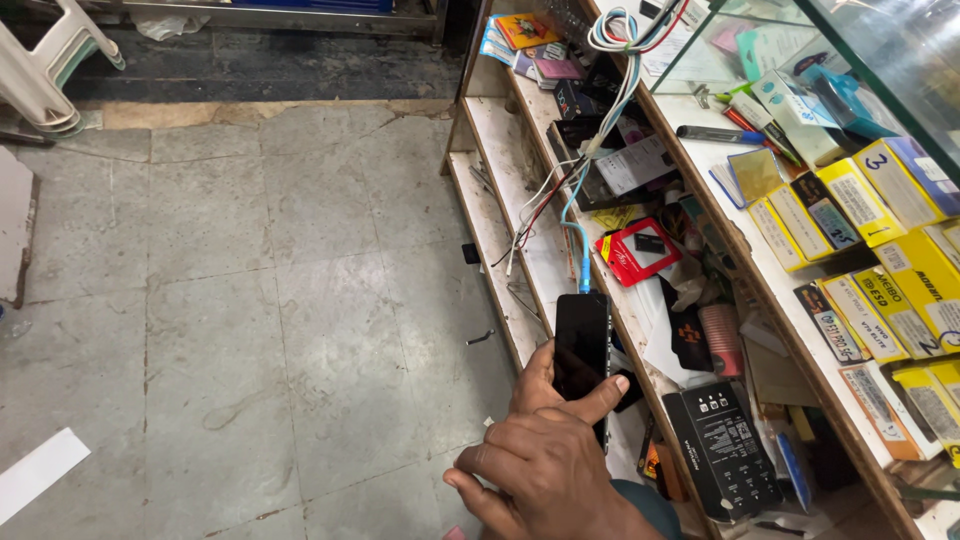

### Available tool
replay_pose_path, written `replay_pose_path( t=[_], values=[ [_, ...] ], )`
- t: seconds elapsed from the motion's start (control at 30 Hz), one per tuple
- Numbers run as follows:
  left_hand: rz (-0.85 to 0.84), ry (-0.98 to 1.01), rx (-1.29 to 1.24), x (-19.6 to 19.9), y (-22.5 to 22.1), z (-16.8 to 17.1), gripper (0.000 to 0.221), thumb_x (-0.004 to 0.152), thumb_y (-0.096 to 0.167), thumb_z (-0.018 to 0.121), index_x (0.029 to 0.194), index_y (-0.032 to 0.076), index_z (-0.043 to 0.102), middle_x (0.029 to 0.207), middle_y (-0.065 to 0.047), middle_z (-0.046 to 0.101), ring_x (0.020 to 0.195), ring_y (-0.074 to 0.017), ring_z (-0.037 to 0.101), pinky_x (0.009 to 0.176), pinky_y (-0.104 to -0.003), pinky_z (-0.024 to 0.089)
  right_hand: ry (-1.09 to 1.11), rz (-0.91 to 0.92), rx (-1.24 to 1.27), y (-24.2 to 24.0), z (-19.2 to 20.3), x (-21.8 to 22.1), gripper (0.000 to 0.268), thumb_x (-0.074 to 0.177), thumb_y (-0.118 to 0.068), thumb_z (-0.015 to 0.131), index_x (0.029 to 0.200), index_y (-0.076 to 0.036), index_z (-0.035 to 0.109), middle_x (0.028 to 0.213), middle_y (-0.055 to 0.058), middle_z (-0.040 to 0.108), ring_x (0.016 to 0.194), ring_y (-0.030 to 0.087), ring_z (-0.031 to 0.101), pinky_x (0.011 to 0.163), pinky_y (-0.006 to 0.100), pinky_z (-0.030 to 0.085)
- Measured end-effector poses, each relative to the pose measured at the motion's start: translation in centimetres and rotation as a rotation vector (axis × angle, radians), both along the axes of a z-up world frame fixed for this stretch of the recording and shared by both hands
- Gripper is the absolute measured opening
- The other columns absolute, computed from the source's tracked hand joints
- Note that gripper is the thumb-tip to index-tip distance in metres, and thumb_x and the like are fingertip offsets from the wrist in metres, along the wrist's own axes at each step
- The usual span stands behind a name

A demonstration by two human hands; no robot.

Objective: The person uses a screwdriver to remove screws from a disassembled smartphone on a workbench. They then connect a charging cable to the phone's internal port to test functionality.

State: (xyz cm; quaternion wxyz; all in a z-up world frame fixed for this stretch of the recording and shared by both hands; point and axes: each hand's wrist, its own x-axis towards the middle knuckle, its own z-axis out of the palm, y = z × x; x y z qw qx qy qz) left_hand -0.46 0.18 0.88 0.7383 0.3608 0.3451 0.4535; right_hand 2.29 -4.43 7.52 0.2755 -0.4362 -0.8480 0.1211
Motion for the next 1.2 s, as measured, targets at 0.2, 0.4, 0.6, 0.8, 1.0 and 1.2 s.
replay_pose_path(
  t=[0.2,0.4,0.6,0.8,1.0,1.2],
  values=[
    [-0.052,0.092,-0.015,0.1,0.1,-0.4,0.05,0.076,0.022,0.09,0.114,0.003,0.066,0.09,0.0,0.068,0.082,-0.0101,0.063,0.076,-0.029,0.054,0.001,-0.01,0.0,-0.2,0.1,0.2,0.017,0.085,-0.027,0.083,0.079,-0.012,0.078,0.065,0.0,0.067,0.062,0.017,0.068,0.06,0.035,0.05],
    [-0.025,0.077,0.0,0.8,-0.1,-1.1,0.056,0.073,0.026,0.09,0.118,0.005,0.066,0.093,0.001,0.071,0.084,-0.0088,0.064,0.078,-0.028,0.055,0.013,-0.034,0.001,-0.2,0.0,0.4,0.018,0.084,-0.028,0.083,0.077,-0.012,0.078,0.063,0.0,0.065,0.059,0.017,0.067,0.059,0.035,0.05],
    [-0.046,0.099,0.021,0.8,-0.1,-1.0,0.054,0.074,0.025,0.09,0.12,0.006,0.067,0.094,0.001,0.071,0.086,-0.0082,0.064,0.079,-0.027,0.055,0.021,-0.033,0.019,-0.4,0.0,0.7,0.018,0.085,-0.028,0.082,0.078,-0.012,0.078,0.063,0.0,0.065,0.06,0.016,0.067,0.059,0.035,0.05],
    [0.006,0.125,0.041,1.4,-0.3,-0.7,0.054,0.075,0.026,0.091,0.118,0.005,0.067,0.09,0.001,0.068,0.082,-0.0086,0.061,0.075,-0.027,0.054,0.007,-0.003,0.047,-0.3,0.2,1.4,0.018,0.087,-0.028,0.081,0.08,-0.012,0.076,0.066,0.0,0.064,0.061,0.017,0.067,0.059,0.035,0.05],
    [0.041,0.163,0.021,1.3,-0.5,-0.3,0.052,0.074,0.024,0.09,0.117,0.007,0.066,0.088,0.003,0.068,0.08,-0.0071,0.061,0.074,-0.027,0.054,0.016,0.001,0.037,-0.5,0.1,1.4,0.018,0.088,-0.029,0.079,0.081,-0.012,0.076,0.067,-0.001,0.064,0.063,0.017,0.067,0.06,0.036,0.05],
    [0.02,0.11,0.033,2.1,-0.6,-0.6,0.047,0.077,0.02,0.089,0.113,0.005,0.064,0.086,0.003,0.065,0.077,-0.0071,0.058,0.071,-0.027,0.052,0.031,-0.005,0.058,-0.9,0.0,2.1,0.019,0.088,-0.03,0.078,0.081,-0.012,0.075,0.069,0.0,0.065,0.064,0.018,0.067,0.061,0.036,0.049]
  ],
)
